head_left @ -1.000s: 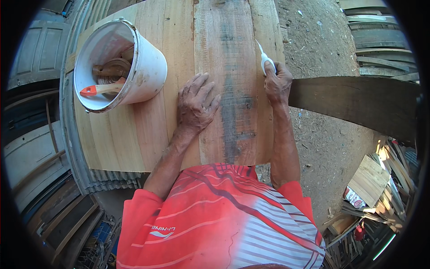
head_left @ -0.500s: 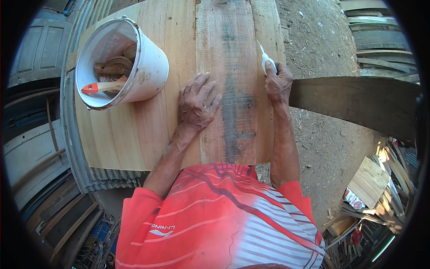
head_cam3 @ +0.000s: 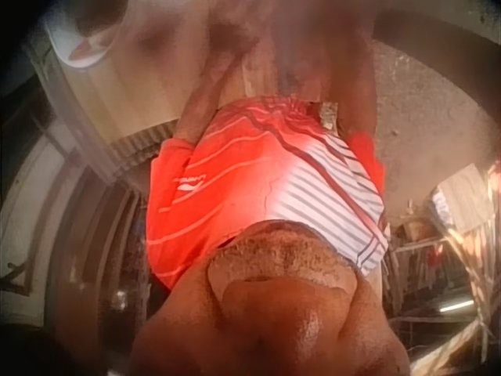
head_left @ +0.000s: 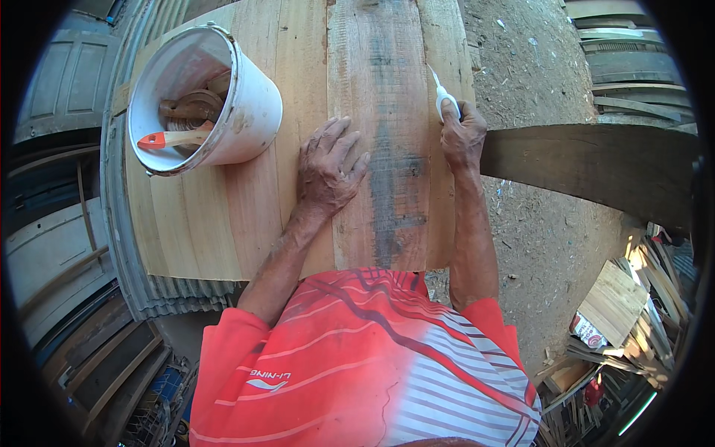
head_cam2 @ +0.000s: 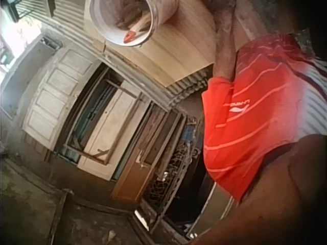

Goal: The person applies white liquid adhesive from a squeeze bottle onto a wooden plank, spreading it with their fingers and reaching into a bucket to handle wood pieces.

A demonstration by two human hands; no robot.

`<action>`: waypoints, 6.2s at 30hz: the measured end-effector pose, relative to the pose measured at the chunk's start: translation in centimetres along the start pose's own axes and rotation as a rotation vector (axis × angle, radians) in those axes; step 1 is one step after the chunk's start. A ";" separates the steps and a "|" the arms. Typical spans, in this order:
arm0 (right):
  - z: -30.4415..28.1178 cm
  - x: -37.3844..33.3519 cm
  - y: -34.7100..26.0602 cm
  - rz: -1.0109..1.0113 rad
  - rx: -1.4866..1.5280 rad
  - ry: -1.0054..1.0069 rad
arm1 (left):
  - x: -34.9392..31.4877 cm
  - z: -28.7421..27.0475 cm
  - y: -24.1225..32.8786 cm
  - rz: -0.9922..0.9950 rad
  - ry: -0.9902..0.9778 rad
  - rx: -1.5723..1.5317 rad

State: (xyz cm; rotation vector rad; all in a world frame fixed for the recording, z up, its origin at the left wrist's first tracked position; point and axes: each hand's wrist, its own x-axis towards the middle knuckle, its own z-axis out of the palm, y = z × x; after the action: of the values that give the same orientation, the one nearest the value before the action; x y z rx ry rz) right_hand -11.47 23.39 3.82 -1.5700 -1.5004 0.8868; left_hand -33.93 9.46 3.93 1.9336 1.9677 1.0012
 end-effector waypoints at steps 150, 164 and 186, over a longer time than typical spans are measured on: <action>-1.4 -5.6 0.6 0.059 0.118 0.014 | -0.2 0.2 -0.2 0.014 0.003 0.017; -1.5 -5.9 1.2 0.086 0.145 0.005 | -0.1 0.1 -0.2 0.023 0.008 0.016; -1.5 -6.2 1.3 -0.007 0.086 0.027 | -0.1 0.1 -0.1 0.018 0.003 0.003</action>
State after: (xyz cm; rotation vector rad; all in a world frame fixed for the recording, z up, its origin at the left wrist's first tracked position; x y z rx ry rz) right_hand -9.98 17.06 3.20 -1.5083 -1.4290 0.9108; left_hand -33.96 9.37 3.72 1.9558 1.9577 1.0069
